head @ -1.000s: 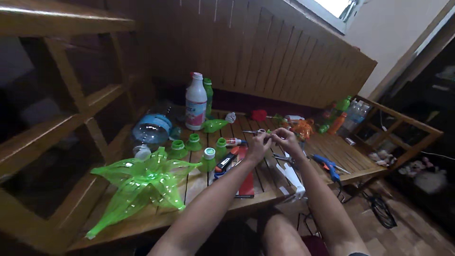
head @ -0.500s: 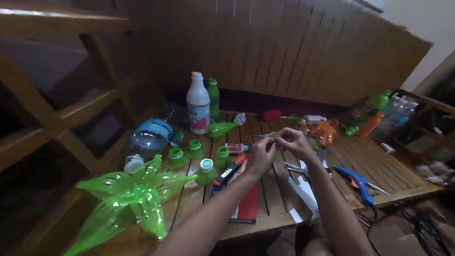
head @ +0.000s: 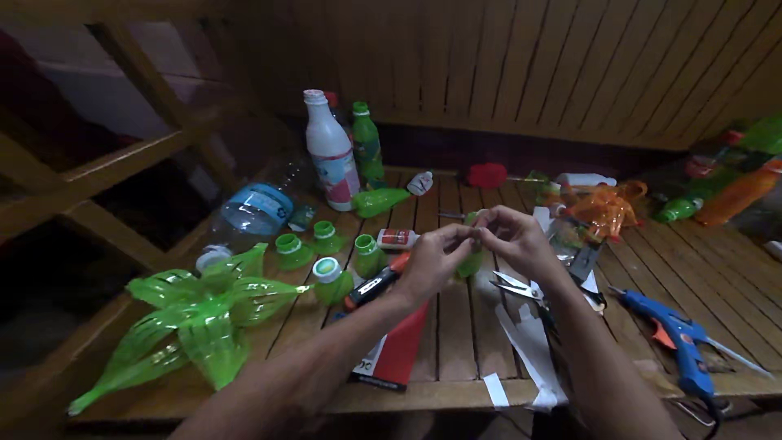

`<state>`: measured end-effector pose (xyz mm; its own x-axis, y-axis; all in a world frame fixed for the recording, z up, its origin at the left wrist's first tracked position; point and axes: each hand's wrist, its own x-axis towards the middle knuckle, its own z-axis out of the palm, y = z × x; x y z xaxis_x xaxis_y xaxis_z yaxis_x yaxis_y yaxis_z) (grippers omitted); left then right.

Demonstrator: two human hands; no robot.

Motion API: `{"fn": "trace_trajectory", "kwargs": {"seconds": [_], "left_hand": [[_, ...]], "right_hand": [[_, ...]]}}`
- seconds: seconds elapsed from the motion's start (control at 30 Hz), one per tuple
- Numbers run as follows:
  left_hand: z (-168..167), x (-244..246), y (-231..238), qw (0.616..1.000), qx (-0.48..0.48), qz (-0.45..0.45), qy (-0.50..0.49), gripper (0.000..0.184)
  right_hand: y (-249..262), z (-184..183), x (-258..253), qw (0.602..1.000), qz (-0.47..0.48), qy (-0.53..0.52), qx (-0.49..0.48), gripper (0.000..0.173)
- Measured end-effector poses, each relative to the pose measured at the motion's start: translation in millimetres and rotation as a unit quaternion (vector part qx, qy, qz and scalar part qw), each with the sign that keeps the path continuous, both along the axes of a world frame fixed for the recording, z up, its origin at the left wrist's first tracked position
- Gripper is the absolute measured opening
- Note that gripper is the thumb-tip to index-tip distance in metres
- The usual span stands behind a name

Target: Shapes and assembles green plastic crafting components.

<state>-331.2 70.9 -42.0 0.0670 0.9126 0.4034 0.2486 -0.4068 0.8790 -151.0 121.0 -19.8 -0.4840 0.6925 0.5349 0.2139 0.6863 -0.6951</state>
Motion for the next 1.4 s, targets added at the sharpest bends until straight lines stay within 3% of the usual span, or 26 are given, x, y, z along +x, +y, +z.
{"fn": "trace_trajectory", "kwargs": {"seconds": [0.5, 0.8, 1.13, 1.4], "left_hand": [[-12.7, -0.7, -18.9, 0.996, 0.072, 0.031, 0.036, 0.013], [-6.8, 0.7, -22.4, 0.996, 0.058, 0.042, 0.054, 0.012], [-11.2, 2.9, -22.4, 0.993, 0.090, 0.048, 0.051, 0.011], [-10.1, 1.2, -24.5, 0.993, 0.102, 0.016, 0.056, 0.022]], "right_hand": [[-19.5, 2.9, 1.2, 0.999, 0.041, -0.020, -0.023, 0.009], [-21.1, 4.9, 3.8, 0.998, 0.043, -0.008, -0.055, 0.017], [-22.0, 4.9, 3.8, 0.998, 0.048, -0.005, -0.041, 0.009], [-17.3, 3.3, 4.9, 0.998, 0.058, -0.002, -0.007, 0.007]]}}
